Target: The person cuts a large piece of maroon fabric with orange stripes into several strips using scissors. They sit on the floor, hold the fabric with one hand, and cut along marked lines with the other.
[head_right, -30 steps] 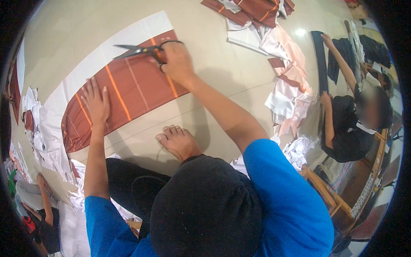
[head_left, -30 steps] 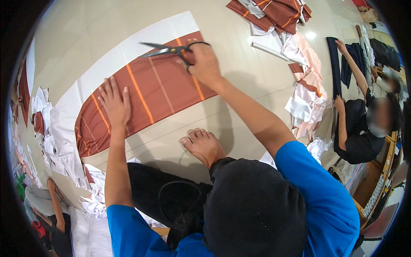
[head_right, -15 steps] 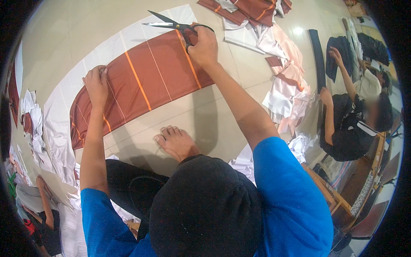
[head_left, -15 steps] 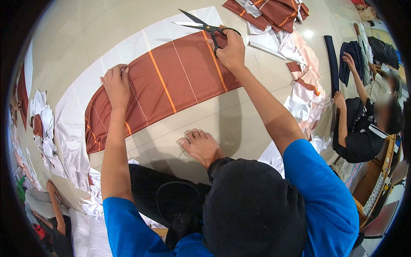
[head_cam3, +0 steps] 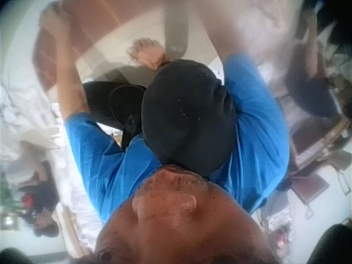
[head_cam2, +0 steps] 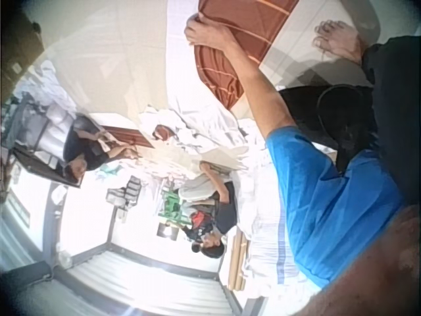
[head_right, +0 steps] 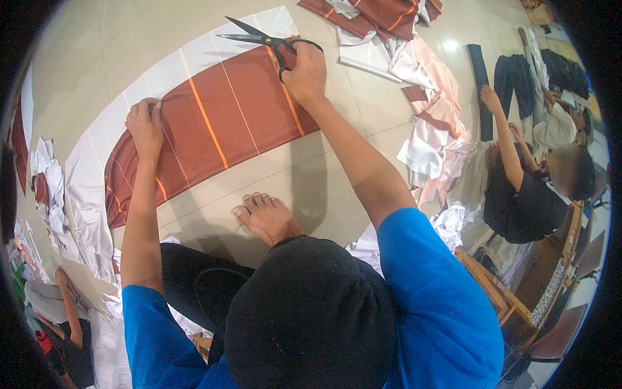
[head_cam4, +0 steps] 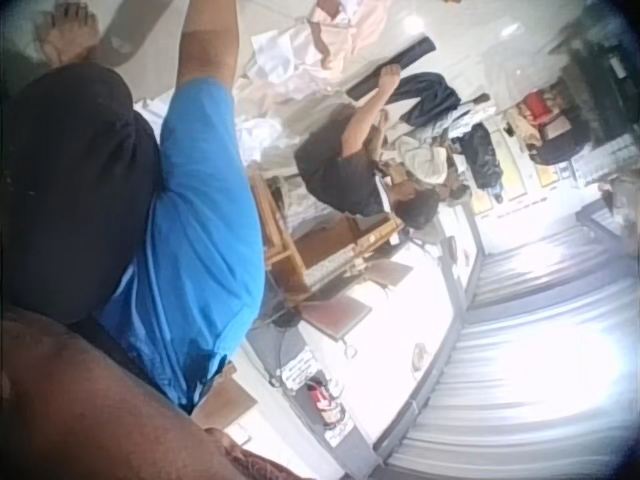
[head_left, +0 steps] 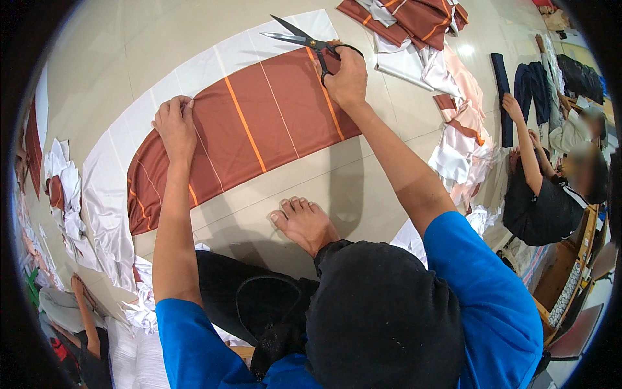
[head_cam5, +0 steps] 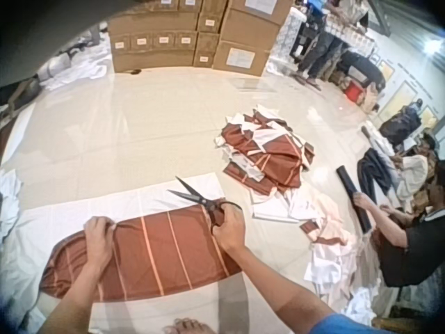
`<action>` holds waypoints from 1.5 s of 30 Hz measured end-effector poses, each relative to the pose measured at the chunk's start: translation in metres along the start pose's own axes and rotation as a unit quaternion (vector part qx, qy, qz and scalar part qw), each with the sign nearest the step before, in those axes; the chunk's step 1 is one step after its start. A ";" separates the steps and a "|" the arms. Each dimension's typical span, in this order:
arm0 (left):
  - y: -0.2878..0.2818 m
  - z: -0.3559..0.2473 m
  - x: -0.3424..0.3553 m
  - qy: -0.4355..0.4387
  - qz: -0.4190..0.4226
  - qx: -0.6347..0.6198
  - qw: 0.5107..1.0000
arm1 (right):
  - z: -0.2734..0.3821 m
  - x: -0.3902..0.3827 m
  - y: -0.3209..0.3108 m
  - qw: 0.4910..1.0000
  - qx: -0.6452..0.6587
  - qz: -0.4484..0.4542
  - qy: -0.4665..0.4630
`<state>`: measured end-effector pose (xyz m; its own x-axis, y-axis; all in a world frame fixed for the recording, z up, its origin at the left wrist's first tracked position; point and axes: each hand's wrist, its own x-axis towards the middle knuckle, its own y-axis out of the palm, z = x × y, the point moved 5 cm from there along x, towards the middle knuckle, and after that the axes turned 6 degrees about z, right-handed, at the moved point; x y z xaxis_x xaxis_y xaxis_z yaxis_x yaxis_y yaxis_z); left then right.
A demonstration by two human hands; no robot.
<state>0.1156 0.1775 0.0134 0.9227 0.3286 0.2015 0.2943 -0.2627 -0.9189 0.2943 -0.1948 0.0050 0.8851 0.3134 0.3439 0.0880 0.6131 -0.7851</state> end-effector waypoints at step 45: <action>0.031 -0.091 -0.098 -0.079 0.112 0.090 0.986 | 0.086 -0.291 -0.085 0.540 0.504 0.453 0.499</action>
<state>0.0574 0.0544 -0.0042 0.9048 0.4221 -0.0558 0.0256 -0.1848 -0.9824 -0.0098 -0.2757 0.0159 0.2050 0.5771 -0.7905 -0.4360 0.7770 0.4541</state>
